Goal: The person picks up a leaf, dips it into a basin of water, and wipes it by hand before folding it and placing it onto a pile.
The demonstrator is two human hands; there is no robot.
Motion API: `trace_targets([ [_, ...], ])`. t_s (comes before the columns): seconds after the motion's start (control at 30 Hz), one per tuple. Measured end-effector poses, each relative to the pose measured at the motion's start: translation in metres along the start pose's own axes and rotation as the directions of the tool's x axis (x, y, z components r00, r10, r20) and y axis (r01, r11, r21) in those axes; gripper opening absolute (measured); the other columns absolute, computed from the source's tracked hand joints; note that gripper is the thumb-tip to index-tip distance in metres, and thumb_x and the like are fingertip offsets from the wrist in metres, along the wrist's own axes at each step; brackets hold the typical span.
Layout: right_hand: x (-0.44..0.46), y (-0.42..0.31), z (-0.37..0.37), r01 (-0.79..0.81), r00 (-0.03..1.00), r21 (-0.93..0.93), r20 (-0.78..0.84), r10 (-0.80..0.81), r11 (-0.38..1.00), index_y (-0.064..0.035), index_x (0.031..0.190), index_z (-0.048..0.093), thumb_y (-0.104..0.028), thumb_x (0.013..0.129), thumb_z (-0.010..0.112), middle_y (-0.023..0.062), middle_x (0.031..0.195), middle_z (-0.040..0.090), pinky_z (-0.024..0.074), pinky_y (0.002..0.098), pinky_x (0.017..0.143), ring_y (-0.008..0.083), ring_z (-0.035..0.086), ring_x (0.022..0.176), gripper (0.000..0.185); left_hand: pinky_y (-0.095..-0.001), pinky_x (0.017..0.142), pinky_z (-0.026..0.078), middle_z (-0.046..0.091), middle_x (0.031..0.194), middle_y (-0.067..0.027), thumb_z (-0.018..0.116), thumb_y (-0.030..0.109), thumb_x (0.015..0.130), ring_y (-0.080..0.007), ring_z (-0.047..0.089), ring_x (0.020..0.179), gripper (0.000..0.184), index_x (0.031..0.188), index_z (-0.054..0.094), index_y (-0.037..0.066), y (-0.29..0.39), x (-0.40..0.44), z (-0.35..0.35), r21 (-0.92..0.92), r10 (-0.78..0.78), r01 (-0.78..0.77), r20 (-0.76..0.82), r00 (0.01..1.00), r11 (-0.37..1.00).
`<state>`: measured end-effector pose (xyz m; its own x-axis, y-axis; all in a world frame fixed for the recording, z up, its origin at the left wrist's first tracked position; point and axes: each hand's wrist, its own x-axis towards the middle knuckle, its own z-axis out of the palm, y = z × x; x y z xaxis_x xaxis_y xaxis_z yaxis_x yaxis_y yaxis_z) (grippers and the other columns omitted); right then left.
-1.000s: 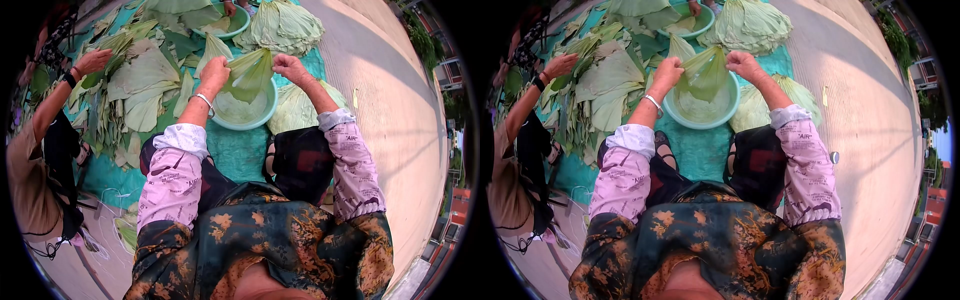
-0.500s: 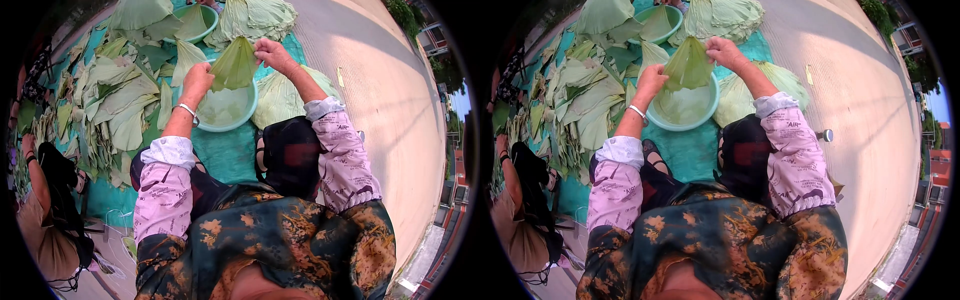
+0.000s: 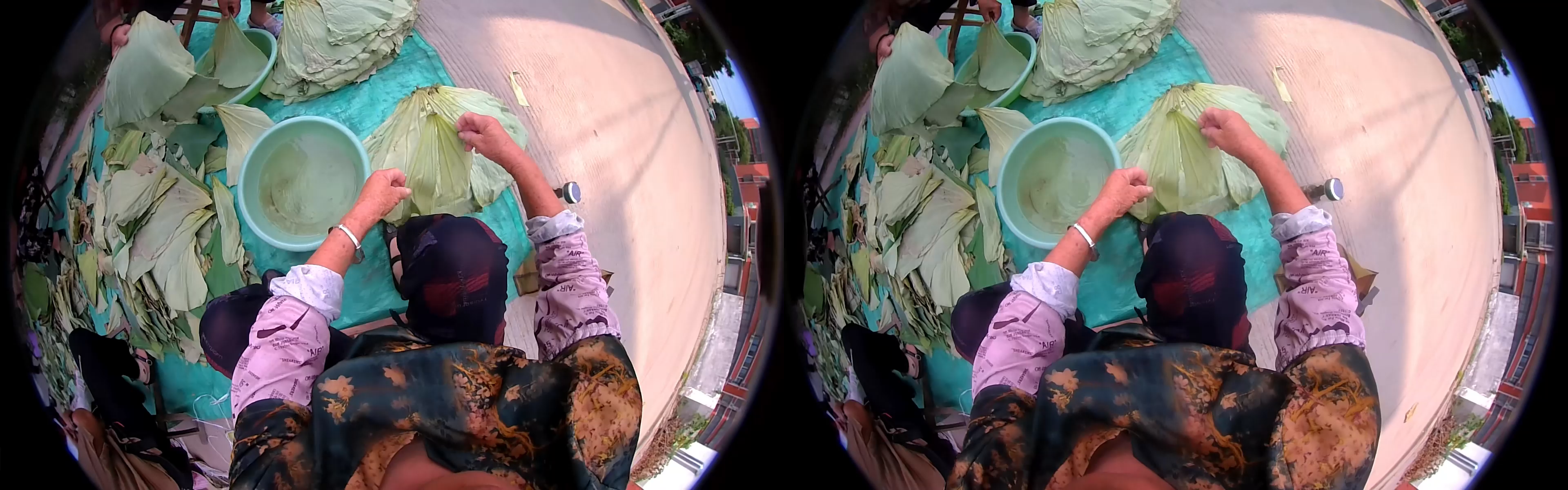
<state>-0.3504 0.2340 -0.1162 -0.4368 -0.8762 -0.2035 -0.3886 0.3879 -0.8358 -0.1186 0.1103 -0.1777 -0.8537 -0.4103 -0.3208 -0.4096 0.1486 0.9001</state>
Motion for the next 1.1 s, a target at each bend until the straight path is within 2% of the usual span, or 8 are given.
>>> trace_targets([
  [0.07,0.012,0.031,0.003,-0.086,0.996,0.032,-0.014,0.087,0.996,-0.0005,0.086,0.056,0.0,0.073,0.054,0.0039,0.066,0.055,0.0452,0.027,0.055,0.0124,0.055,0.057,0.013,-0.0257,0.061,0.046,0.057,0.074,-0.0047,0.064,0.008,0.073,-0.0118,0.053,0.068,0.018,0.089,0.059,0.001,-0.007,-0.003,0.009,0.006,0.005,-0.005,-0.022,1.0,1.0],
  [0.3,0.091,0.159,0.035,-0.242,0.953,-0.101,-0.211,0.217,0.965,-0.0035,0.083,0.058,-0.002,0.07,0.055,0.0071,0.069,0.059,0.0477,0.0301,0.055,0.0171,0.058,0.059,0.014,-0.0242,0.064,0.045,0.058,0.078,-0.0025,0.061,0.01,0.077,-0.0103,0.054,0.071,0.018,0.092,0.057,0.0,0.037,-0.023,-0.037,-0.076,-0.118,0.113,-0.077,0.99,0.991],
  [0.4,0.096,0.15,0.03,-0.227,0.908,-0.306,-0.409,0.088,0.924,-0.0045,0.085,0.06,-0.005,0.069,0.055,0.0126,0.076,0.062,0.0482,0.0358,0.064,0.0256,0.061,0.07,0.016,-0.0234,0.065,0.045,0.058,0.079,-0.0013,0.059,0.01,0.08,-0.0096,0.054,0.072,0.017,0.094,0.057,0.001,0.106,-0.058,-0.078,-0.141,-0.145,0.131,-0.095,0.985,0.981],
  [0.5,0.111,0.133,0.029,-0.335,0.861,-0.277,-0.479,0.173,0.9,-0.006,0.086,0.06,-0.008,0.071,0.055,0.0145,0.083,0.063,0.0467,0.0395,0.071,0.0314,0.06,0.08,0.017,-0.0218,0.068,0.044,0.057,0.078,0.0,0.058,0.012,0.082,-0.0078,0.05,0.072,0.016,0.094,0.057,0.0,0.124,-0.092,-0.096,-0.159,-0.141,0.113,-0.175,0.975,0.981],
  [0.6,0.12,0.14,0.025,-0.399,0.846,-0.334,-0.493,0.202,0.854,-0.009,0.092,0.059,-0.01,0.073,0.055,0.0133,0.087,0.063,0.0464,0.0405,0.073,0.032,0.059,0.083,0.02,-0.0224,0.069,0.044,0.058,0.08,-0.0006,0.059,0.012,0.083,-0.0081,0.051,0.073,0.018,0.096,0.057,0.0,0.139,-0.126,-0.107,-0.095,-0.187,0.171,-0.202,0.961,0.981],
  [0.8,0.089,0.114,0.039,-0.305,0.739,-0.341,-0.674,-0.005,0.889,-0.0125,0.102,0.053,-0.015,0.076,0.056,0.0114,0.091,0.058,0.0454,0.0426,0.072,0.031,0.057,0.088,0.026,-0.0217,0.074,0.043,0.059,0.085,-0.0016,0.058,0.007,0.084,-0.0087,0.054,0.08,0.016,0.098,0.057,0.0,0.154,-0.135,-0.115,-0.049,-0.179,0.172,-0.241,0.954,0.984],
  [0.97,0.016,0.089,0.09,-0.026,0.951,-0.382,-0.295,-0.095,0.924,-0.0107,0.087,0.055,-0.018,0.077,0.059,0.0102,0.084,0.057,0.0461,0.0403,0.069,0.0299,0.057,0.083,0.013,-0.0227,0.071,0.043,0.059,0.084,-0.0036,0.058,0.006,0.083,-0.0106,0.054,0.077,0.016,0.098,0.056,0.0,0.174,-0.136,-0.108,0.09,-0.047,0.062,-0.159,0.986,0.994],
  [1.1,-0.009,0.081,0.124,-0.187,0.978,-0.523,-0.176,0.11,0.832,-0.0095,0.083,0.056,-0.026,0.076,0.06,0.009,0.084,0.058,0.0462,0.0407,0.067,0.0289,0.058,0.081,0.019,-0.0231,0.07,0.044,0.06,0.085,-0.0048,0.058,0.004,0.081,-0.012,0.055,0.075,0.017,0.097,0.056,0.0,0.179,-0.142,-0.106,0.128,-0.034,0.05,-0.127,0.991,0.99],
])
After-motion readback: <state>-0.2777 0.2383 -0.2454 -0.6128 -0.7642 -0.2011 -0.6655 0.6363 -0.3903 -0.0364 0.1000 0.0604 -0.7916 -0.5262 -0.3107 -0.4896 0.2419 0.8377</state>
